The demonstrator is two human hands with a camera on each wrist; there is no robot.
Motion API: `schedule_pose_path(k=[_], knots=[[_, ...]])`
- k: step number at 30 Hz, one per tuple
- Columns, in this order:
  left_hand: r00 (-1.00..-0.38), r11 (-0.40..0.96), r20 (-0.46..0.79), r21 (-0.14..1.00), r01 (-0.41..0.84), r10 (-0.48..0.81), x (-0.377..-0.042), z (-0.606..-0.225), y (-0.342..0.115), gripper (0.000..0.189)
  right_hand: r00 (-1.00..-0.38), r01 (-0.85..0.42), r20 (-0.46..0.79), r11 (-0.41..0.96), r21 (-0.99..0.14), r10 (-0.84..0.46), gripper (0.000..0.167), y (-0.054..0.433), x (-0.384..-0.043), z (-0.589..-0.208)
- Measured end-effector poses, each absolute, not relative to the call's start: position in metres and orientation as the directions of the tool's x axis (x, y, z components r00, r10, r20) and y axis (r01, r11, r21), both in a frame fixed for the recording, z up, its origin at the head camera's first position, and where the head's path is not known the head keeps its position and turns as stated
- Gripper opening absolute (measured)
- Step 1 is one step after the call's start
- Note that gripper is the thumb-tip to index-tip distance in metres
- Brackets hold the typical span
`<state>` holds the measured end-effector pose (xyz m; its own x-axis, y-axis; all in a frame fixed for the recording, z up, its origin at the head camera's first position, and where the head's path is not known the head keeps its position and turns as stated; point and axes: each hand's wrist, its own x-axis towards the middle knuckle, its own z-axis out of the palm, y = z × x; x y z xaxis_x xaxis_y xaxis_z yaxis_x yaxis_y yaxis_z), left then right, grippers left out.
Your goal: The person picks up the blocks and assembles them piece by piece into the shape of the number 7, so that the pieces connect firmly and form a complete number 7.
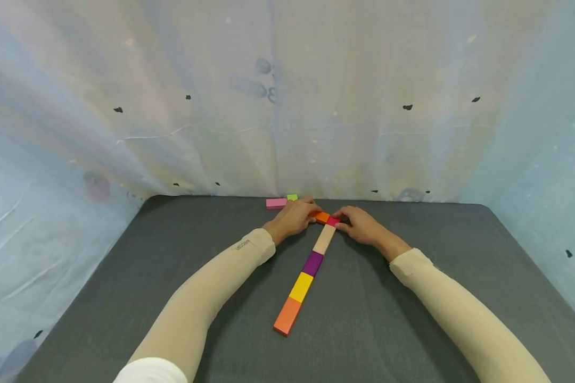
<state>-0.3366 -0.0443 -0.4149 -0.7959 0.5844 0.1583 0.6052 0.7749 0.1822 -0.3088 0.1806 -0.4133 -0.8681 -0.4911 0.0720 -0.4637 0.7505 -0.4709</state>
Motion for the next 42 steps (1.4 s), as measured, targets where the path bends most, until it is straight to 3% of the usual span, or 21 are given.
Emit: schedule_pose_path(k=[28,42], knots=[[-0.79,0.776,0.131,0.144,0.614,0.6,-0.337,-0.415,-0.038,0.032,-0.869,-0.467,0.075,0.758,-0.456,-0.49,0.029,0.186,-0.31,-0.413],[-0.81,0.744,0.114,0.337,0.577,0.576,-0.339,-0.416,-0.056,0.047,-0.868,-0.463,0.065,0.756,-0.463,-0.492,0.029,0.183,-0.309,-0.414]])
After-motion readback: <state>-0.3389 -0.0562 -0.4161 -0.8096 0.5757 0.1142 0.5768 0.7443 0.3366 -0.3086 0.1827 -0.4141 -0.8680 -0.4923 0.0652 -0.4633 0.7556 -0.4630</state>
